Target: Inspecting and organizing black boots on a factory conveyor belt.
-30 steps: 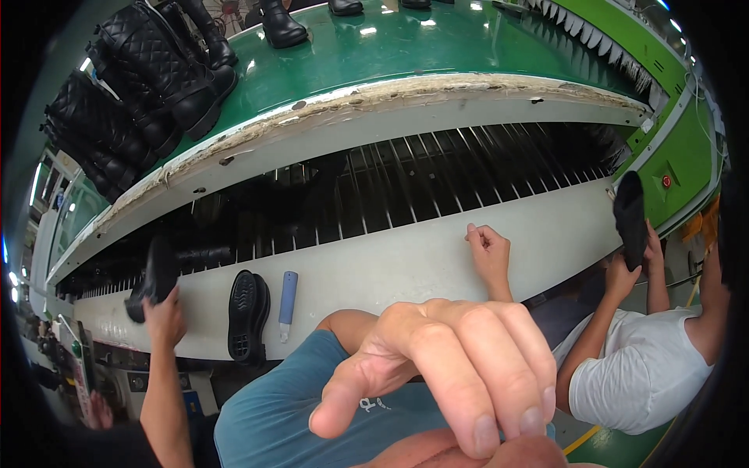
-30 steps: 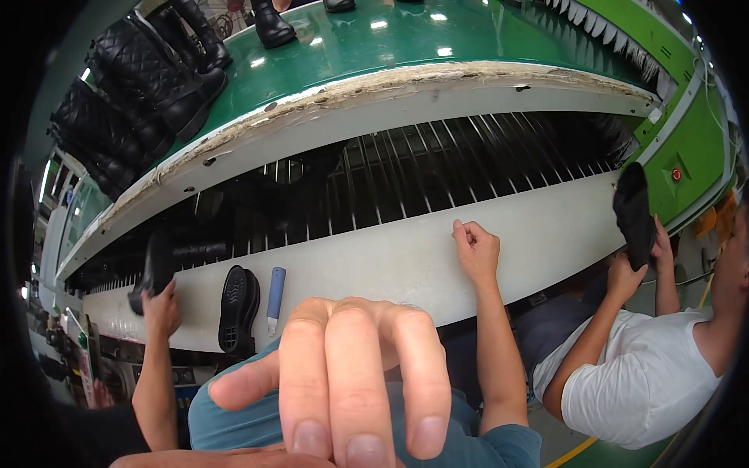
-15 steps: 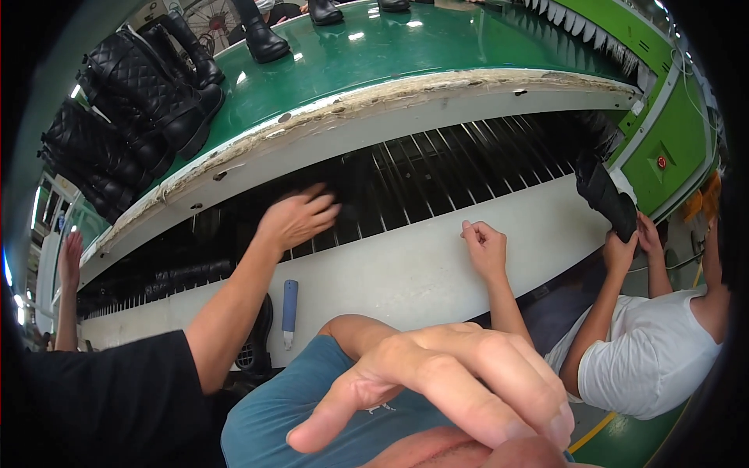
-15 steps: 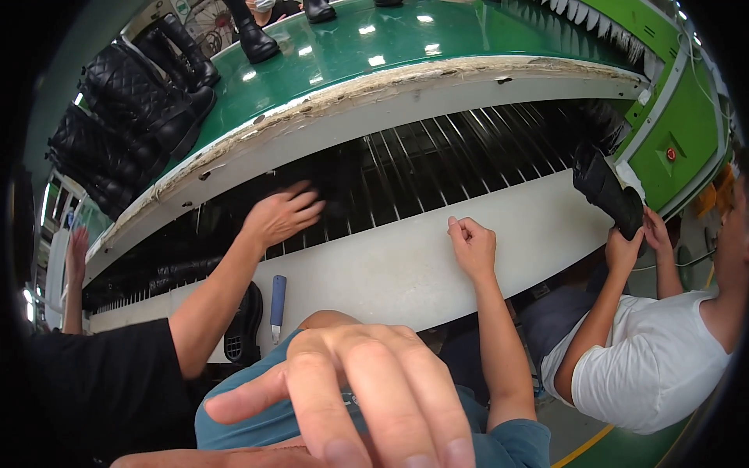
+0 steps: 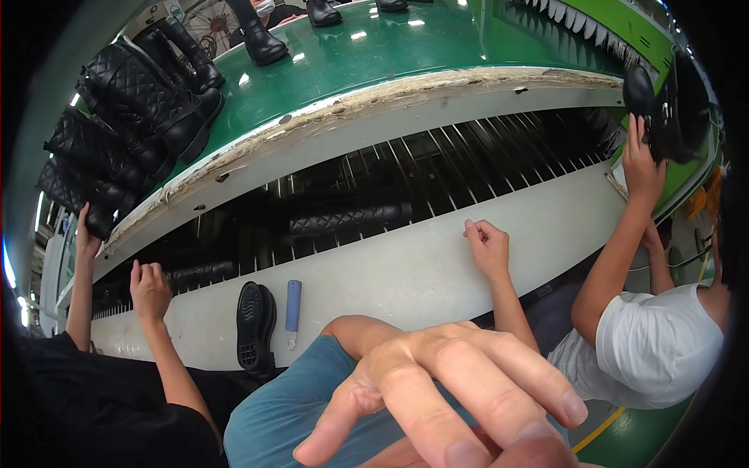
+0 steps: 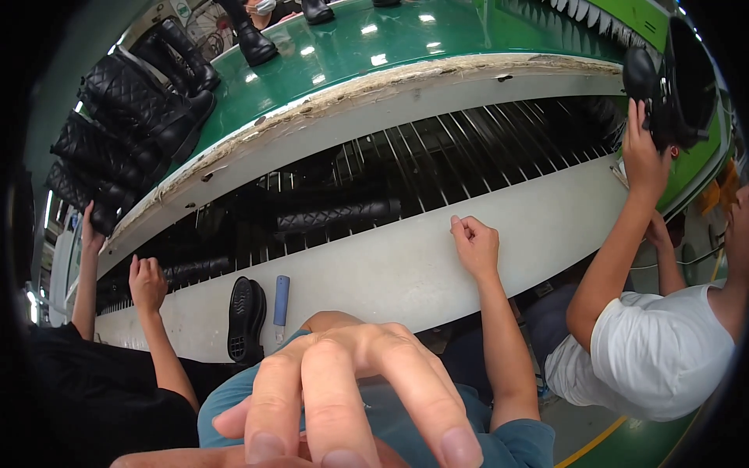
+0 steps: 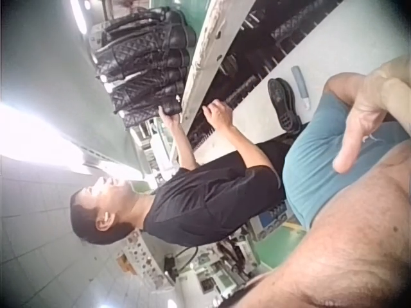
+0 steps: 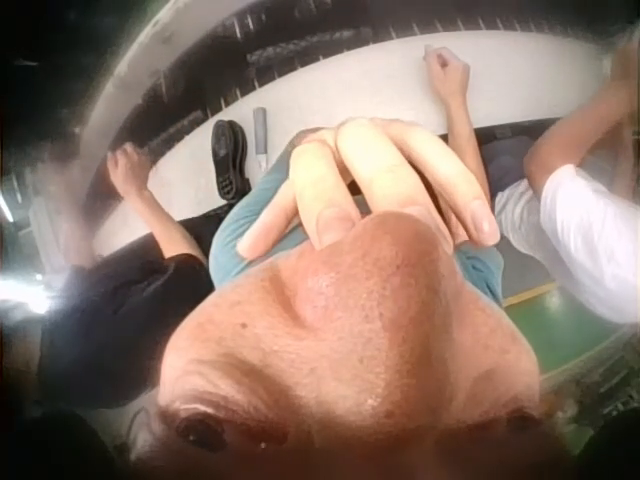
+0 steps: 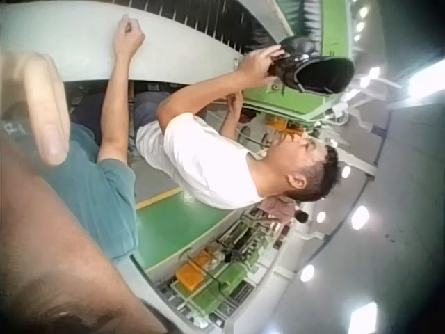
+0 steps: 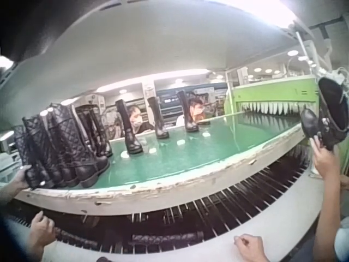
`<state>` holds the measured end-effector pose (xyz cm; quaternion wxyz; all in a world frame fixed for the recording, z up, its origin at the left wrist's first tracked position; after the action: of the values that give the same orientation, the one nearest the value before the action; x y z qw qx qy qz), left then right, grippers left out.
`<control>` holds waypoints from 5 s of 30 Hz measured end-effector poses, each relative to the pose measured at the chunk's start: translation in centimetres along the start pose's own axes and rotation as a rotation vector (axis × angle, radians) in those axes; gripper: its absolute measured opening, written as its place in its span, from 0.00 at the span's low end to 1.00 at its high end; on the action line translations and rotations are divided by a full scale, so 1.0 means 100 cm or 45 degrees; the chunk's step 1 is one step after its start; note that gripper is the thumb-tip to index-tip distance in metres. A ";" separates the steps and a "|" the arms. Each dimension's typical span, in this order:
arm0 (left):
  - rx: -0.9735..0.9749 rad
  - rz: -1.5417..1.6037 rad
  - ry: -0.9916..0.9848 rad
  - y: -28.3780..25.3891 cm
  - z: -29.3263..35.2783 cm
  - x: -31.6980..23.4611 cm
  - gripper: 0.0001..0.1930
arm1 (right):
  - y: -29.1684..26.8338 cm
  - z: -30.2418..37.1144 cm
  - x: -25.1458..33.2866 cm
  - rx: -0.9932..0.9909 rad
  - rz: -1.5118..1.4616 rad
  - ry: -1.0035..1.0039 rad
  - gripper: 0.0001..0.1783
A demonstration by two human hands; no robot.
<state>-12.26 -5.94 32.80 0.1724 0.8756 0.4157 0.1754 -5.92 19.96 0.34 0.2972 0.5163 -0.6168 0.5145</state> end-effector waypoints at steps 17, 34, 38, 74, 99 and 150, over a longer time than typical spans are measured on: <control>0.159 0.251 -0.519 -0.002 -0.012 0.005 0.27 | -0.003 0.000 0.004 -0.003 0.029 -0.034 0.21; -0.101 0.243 -0.044 -0.004 -0.008 -0.038 0.45 | 0.001 0.000 0.003 0.004 0.078 -0.045 0.21; -0.120 0.259 -0.011 -0.005 -0.005 -0.039 0.45 | 0.000 -0.001 0.002 -0.003 0.087 -0.056 0.21; 0.275 0.215 -0.239 0.002 -0.022 -0.002 0.36 | -0.011 -0.003 0.011 -0.007 0.050 -0.055 0.21; 0.257 0.105 -0.229 0.001 -0.030 0.009 0.32 | -0.023 -0.007 0.014 -0.008 0.041 -0.032 0.22; -0.250 0.311 -0.217 -0.021 -0.011 0.020 0.17 | -0.042 -0.014 0.005 -0.045 -0.026 0.041 0.21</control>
<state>-12.96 -2.92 33.22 0.2691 0.9102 0.2712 0.1600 -2.34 21.38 2.54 0.3215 0.5089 -0.6154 0.5088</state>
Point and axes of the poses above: each hand's wrist, its own z-axis away from the middle knuckle, its own y-axis out of the palm, x = y × z, the point moved 9 cm from there along -z, towards the middle knuckle, and after that the axes turned 11 degrees about -x, right-handed, at the moved point
